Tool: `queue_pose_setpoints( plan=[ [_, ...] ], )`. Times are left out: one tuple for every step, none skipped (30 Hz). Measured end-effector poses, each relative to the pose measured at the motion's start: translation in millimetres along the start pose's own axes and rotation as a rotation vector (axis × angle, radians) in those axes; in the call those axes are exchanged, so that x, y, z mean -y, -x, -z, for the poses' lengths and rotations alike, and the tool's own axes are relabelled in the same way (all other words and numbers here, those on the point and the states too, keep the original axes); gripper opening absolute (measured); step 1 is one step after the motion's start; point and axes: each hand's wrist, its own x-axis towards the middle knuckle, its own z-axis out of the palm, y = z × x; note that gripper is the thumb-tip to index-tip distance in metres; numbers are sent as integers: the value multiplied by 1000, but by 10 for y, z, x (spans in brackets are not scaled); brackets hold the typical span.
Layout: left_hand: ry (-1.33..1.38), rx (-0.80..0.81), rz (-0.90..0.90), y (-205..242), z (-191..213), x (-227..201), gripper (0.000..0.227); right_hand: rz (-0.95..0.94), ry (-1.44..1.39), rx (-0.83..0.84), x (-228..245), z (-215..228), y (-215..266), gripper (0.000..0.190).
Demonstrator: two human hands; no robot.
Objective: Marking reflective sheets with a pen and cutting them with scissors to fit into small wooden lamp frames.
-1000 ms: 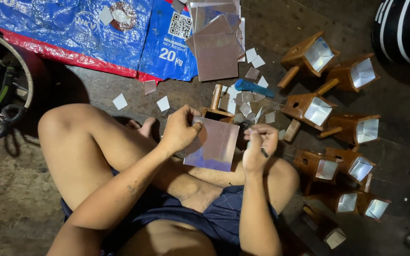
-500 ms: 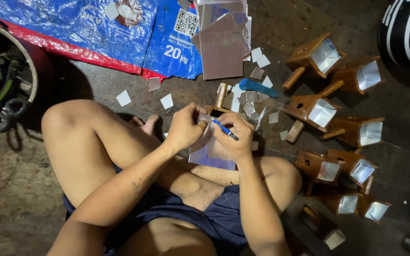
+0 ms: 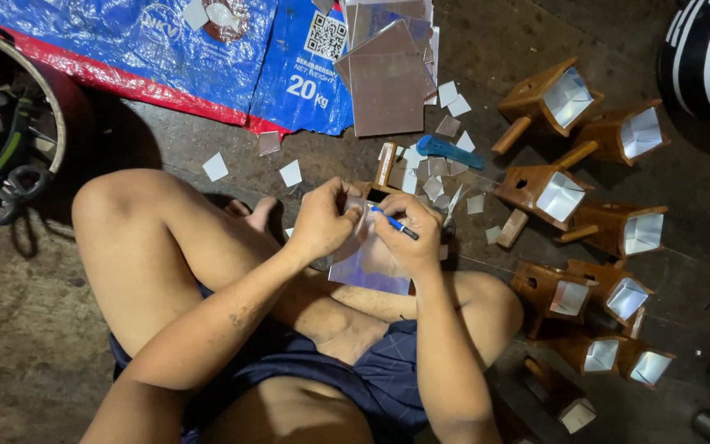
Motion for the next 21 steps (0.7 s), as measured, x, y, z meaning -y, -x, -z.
queue_pose_setpoints(
  plan=[
    [-5,-2,-7,-8,-2,10,25,-2,-4,13,-19,4,-4,19],
    [-6,-5,-9,-6,3,-1,25,1,-6,13,-4,-1,-12,19],
    [-9,-5,-11,-4,8,-10,25,-3,0,2,11,-7,-19,19],
    [-10,-3,-10,13,2,-14,25,-10,6,-7,29,-5,-11,18],
    [-10,-5,-9,11,2,-10,25,-9,5,-5,6,-1,-6,18],
    [-1,-7,-19,9,3,-6,24,-8,-4,7,-17,2,0,19],
    [8,-10,-30,7,4,-3,23,-6,-13,18,-40,6,5,19],
    [8,-12,-32,1,5,4,23,-3,-13,17,-20,-2,-3,19],
    [5,-10,-32,-5,5,11,23,-10,-3,10,0,-9,-11,19],
    [4,-6,-29,-1,-4,20,23,-20,9,2,22,-9,-7,19],
    [4,-6,-30,-2,-2,11,23,-20,9,2,11,0,-13,19],
    [8,-7,-32,1,3,6,23,-15,4,18,1,5,-14,19],
    [12,-9,-35,5,8,-1,23,-11,-2,33,-8,10,-16,20],
    [11,-8,-37,4,6,5,23,-9,-1,31,2,4,-14,20],
    [10,-9,-37,4,3,11,23,-19,5,18,14,-2,-13,19],
    [11,-10,-35,6,-7,16,23,-30,12,8,26,0,-9,18],
    [11,-8,-37,1,-10,8,23,-30,13,7,13,8,-12,18],
    [13,-12,-36,3,-9,7,23,-26,2,15,1,9,-9,19],
    [15,-16,-35,6,-8,7,23,-22,-9,23,-10,9,-5,19],
    [14,-17,-37,4,1,-1,23,-20,-10,22,12,-3,-21,19],
    [7,-18,-35,1,8,-11,23,-25,12,6,34,-13,-38,18]
  ],
)
